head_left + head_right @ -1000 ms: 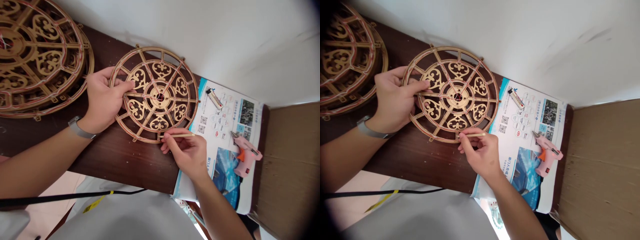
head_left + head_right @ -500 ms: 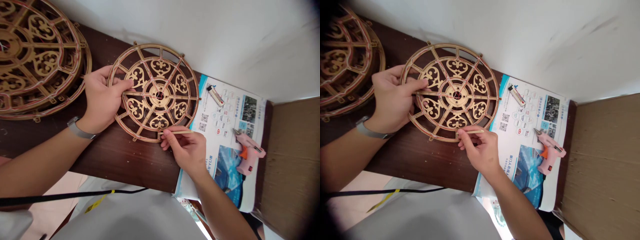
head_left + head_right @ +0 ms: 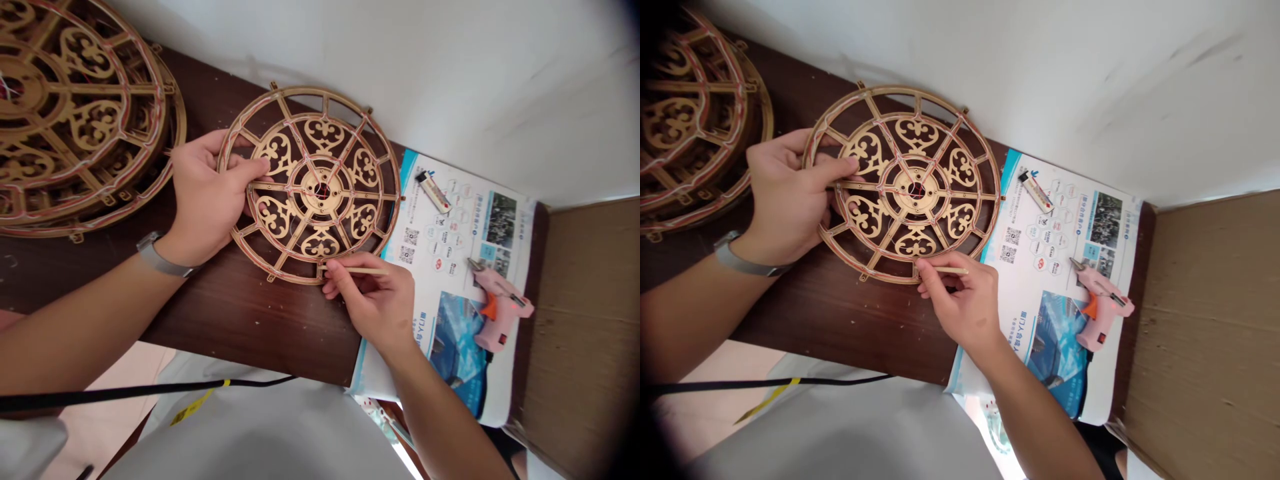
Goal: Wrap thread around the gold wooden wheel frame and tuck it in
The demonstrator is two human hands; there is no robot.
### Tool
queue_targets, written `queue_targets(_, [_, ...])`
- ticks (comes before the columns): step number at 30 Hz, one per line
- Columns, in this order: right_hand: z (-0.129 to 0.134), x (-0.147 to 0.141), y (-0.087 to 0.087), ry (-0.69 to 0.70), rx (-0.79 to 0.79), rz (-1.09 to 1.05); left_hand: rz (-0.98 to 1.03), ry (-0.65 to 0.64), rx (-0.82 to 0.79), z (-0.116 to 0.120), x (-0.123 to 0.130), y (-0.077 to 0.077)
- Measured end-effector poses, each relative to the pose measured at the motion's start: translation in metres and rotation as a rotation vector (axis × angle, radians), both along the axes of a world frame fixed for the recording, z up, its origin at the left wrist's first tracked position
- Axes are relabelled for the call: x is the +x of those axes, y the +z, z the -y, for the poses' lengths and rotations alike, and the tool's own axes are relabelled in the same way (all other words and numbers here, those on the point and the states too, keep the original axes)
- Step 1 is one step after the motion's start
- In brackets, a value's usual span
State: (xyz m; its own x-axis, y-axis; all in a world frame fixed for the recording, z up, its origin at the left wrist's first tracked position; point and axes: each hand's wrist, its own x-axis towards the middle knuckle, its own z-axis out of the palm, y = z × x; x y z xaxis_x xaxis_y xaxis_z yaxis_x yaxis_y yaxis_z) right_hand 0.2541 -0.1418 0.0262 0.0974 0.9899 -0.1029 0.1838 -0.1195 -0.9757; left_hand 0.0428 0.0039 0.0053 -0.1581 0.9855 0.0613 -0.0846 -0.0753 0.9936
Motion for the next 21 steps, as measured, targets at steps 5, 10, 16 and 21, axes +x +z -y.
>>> queue_targets(5, [0.0002,-0.0007,0.0006,0.014,0.046,0.059,-0.01,-0.001,-0.002,-0.0012,-0.0012,-0.0015])
queue_targets(10, [0.0004,0.0,0.0031,0.041,0.119,0.133,0.002,0.018,-0.015,0.0005,0.0007,0.0005])
queue_targets(16, [0.0003,0.0014,0.0018,0.043,0.119,0.113,-0.016,0.006,-0.017,0.0009,0.0007,0.0022])
queue_targets(21, [0.0015,0.0011,-0.0012,0.047,0.124,0.128,-0.008,-0.002,-0.016,0.0003,0.0001,0.0007])
